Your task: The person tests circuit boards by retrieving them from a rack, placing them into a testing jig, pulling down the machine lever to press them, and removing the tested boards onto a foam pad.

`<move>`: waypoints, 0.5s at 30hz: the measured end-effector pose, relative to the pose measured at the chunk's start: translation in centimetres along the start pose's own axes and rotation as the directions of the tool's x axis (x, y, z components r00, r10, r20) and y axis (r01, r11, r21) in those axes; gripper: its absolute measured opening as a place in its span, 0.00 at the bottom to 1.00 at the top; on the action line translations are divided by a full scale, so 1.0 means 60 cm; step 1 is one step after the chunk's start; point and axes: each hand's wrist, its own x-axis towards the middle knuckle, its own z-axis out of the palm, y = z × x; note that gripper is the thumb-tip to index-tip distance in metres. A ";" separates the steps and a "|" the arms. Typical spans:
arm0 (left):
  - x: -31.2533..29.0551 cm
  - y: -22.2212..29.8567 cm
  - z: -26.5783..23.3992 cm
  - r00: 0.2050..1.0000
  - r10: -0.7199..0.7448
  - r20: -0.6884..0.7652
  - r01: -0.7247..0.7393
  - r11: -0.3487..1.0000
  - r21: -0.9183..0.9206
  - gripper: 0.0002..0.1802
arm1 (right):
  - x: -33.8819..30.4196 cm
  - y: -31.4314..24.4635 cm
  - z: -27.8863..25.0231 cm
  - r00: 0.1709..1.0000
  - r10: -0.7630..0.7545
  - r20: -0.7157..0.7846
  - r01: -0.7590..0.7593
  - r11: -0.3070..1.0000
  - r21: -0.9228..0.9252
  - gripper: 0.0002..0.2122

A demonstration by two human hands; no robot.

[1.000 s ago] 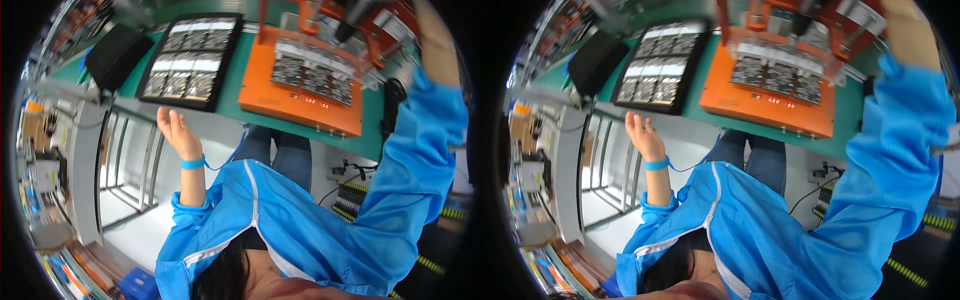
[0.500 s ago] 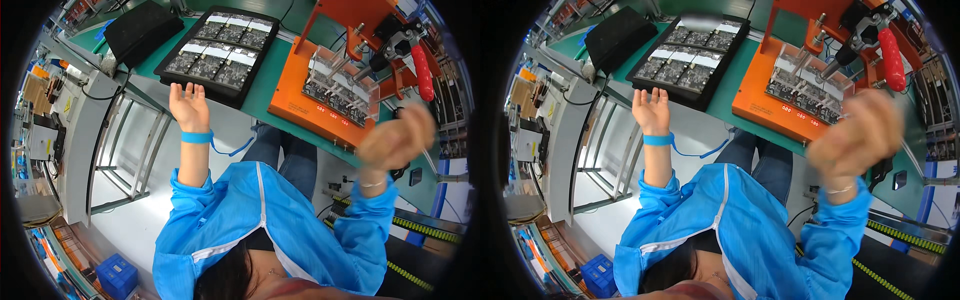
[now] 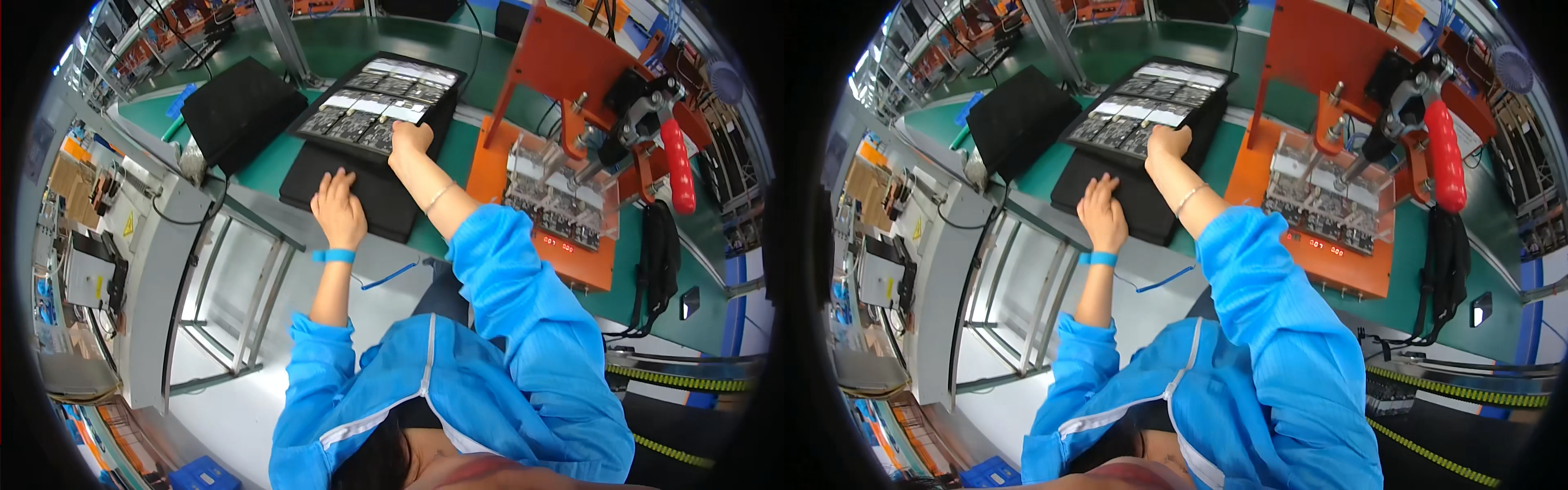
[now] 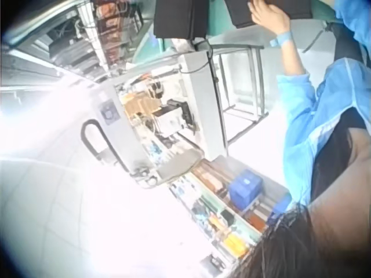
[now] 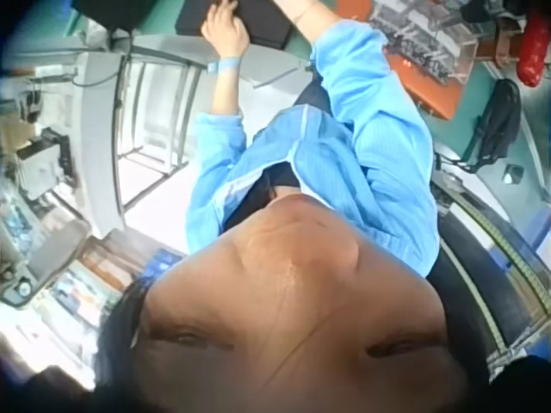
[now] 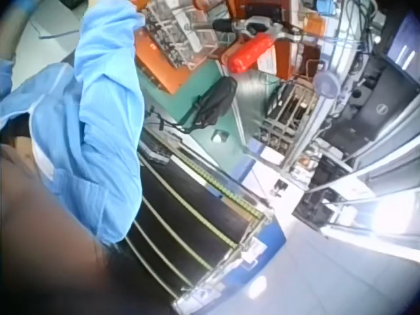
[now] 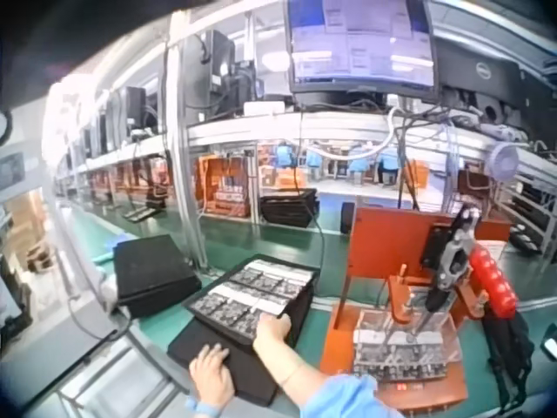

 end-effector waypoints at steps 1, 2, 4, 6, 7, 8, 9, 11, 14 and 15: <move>-0.015 -0.017 -0.005 0.997 -0.072 0.040 0.073 0.997 -0.017 0.20 | 0.003 -0.005 0.037 1.000 0.005 0.024 -0.005 1.000 0.013 0.08; -0.022 -0.027 -0.008 0.996 -0.080 0.031 0.081 0.997 -0.011 0.20 | 0.009 -0.018 0.070 0.993 0.067 -0.102 -0.069 0.998 -0.012 0.09; -0.036 -0.045 -0.021 0.993 -0.113 0.026 0.112 0.994 0.010 0.21 | 0.017 -0.035 0.129 0.956 0.216 -0.198 -0.222 0.975 -0.009 0.12; -0.031 -0.027 -0.023 0.992 -0.121 0.034 0.121 0.993 -0.004 0.21 | 0.102 -0.042 0.185 0.951 0.257 -0.174 -0.261 0.965 0.000 0.12; -0.016 -0.002 -0.001 0.996 -0.081 0.036 0.084 0.994 -0.066 0.20 | 0.185 -0.064 0.191 0.940 0.283 -0.191 -0.286 0.958 0.011 0.13; -0.009 0.012 0.013 0.998 -0.051 0.031 0.054 0.993 -0.102 0.20 | 0.237 -0.086 0.195 0.927 0.322 -0.190 -0.325 0.946 0.015 0.13; -0.019 -0.003 0.009 0.998 -0.065 0.024 0.067 0.994 -0.087 0.20 | 0.243 -0.056 0.193 0.943 0.298 0.149 -0.319 0.936 0.151 0.19; -0.043 -0.031 -0.017 0.993 -0.116 0.007 0.116 0.993 -0.037 0.20 | 0.190 -0.014 0.223 0.855 0.353 0.380 -0.335 0.935 -0.115 0.18; -0.039 -0.029 -0.028 0.993 -0.120 0.009 0.121 0.992 -0.043 0.20 | 0.177 0.020 0.243 0.872 0.176 0.458 -0.140 0.984 -0.112 0.16; -0.035 -0.023 -0.027 0.995 -0.100 0.006 0.101 0.994 -0.052 0.20 | 0.187 0.021 0.244 0.827 0.145 0.543 -0.093 0.988 -0.123 0.10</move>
